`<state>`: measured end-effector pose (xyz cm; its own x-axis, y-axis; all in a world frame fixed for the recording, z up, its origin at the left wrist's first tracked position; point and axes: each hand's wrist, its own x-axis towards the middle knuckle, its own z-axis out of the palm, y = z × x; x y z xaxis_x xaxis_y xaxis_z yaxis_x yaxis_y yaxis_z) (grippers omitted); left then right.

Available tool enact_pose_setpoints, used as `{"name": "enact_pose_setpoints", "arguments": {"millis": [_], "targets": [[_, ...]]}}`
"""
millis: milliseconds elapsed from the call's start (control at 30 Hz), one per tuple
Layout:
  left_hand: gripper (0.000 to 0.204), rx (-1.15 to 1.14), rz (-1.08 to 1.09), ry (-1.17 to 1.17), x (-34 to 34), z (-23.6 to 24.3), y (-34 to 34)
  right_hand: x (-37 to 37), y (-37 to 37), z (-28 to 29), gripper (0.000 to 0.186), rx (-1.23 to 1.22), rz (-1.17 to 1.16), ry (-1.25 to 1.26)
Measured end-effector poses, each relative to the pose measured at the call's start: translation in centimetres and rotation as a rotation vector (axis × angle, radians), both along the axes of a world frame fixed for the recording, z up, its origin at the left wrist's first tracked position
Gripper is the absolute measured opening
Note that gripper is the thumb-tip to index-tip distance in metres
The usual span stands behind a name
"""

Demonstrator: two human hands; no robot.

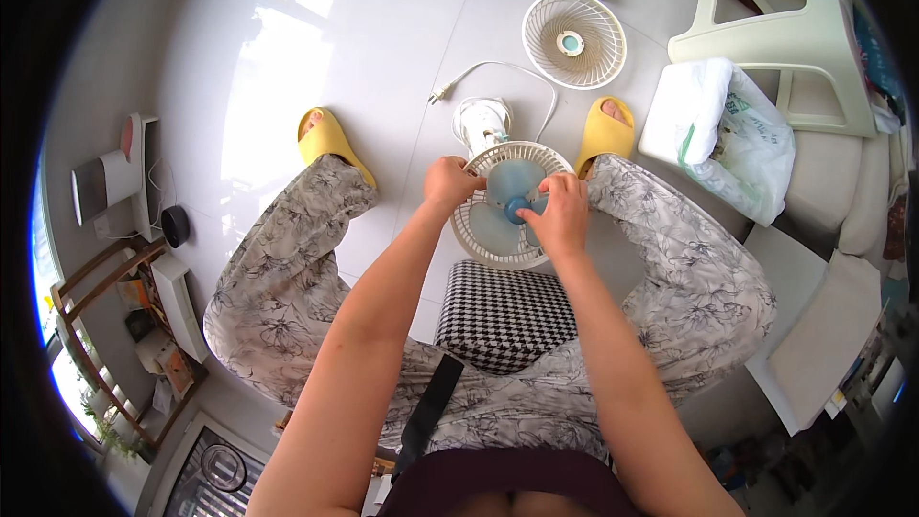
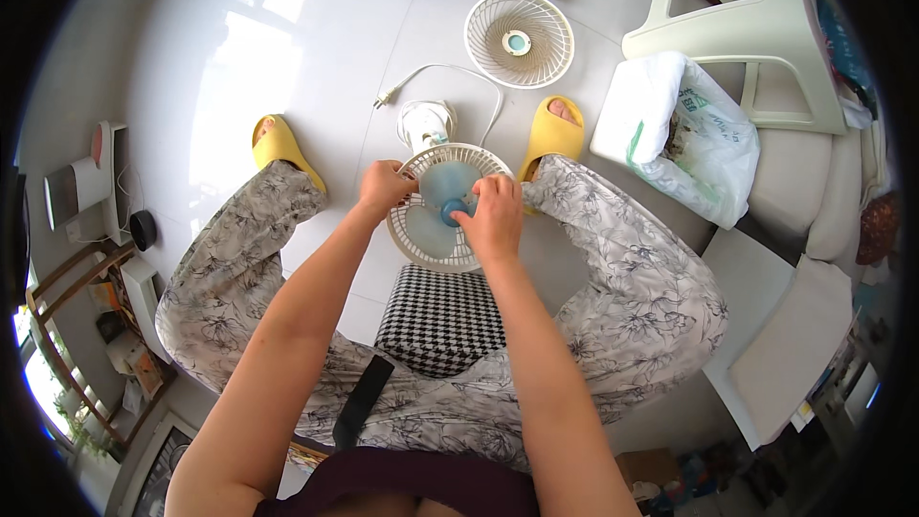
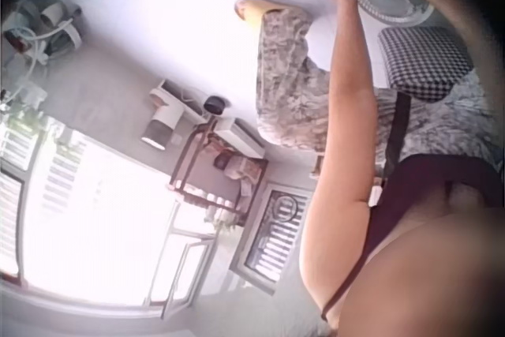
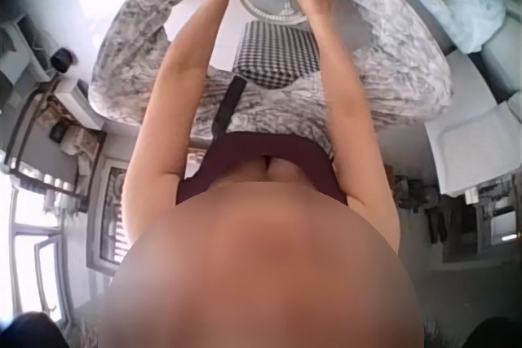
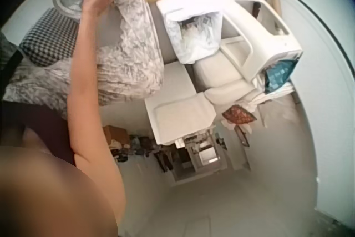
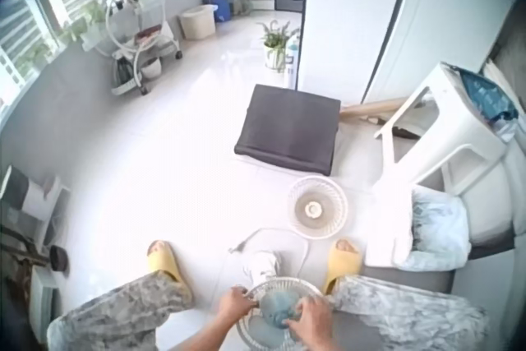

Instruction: The person disassembles a small white fan, removes the front grille and blades, retrieves two screwdrivers from a cabinet, and reassembles the fan by screwing the grille back on.

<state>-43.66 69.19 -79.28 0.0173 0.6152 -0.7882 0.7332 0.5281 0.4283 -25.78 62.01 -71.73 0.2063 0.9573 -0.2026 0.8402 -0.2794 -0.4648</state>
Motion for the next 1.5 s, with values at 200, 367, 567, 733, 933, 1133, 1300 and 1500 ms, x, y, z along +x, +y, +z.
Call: {"name": "enact_pose_setpoints", "arguments": {"millis": [200, 367, 567, 733, 933, 1133, 1300, 1500], "targets": [[0.026, 0.023, 0.163, -0.100, 0.9, -0.5, -0.7, -2.4, -2.2, 1.1, 0.048, -0.365, -0.333, 0.122], [0.029, 0.076, 0.280, -0.144, 3.1, 0.6, -1.5, -2.1, -1.7, -1.1, 0.053, -0.210, -0.262, 0.145], [0.033, 0.120, 0.183, -0.036, 2.1, -0.6, -0.8, -1.9, -1.0, -1.8, 0.052, -0.222, -0.268, 0.318], [0.063, 0.379, 0.023, 0.150, 3.4, 2.9, -0.2, -2.2, -0.5, -2.0, 0.049, -0.149, -0.219, 0.275], [0.068, 0.409, -0.017, 0.251, 3.4, 0.8, 0.3, -2.8, 2.0, -1.5, 0.048, -0.298, -0.074, 0.062], [0.060, 0.364, 0.028, 0.202, 3.9, 2.7, 0.9, -3.2, 5.0, -0.9, 0.054, -0.618, -0.122, 0.004], [0.047, 0.596, 0.042, 0.208, 4.0, 1.1, -0.3, -3.4, 4.2, -2.3, 0.050, -0.566, -0.188, 0.043], [0.040, 0.685, 0.103, 0.245, 1.6, 0.2, 1.8, -5.0, 6.2, -4.0, 0.045, -0.457, -0.063, 0.071]]}}
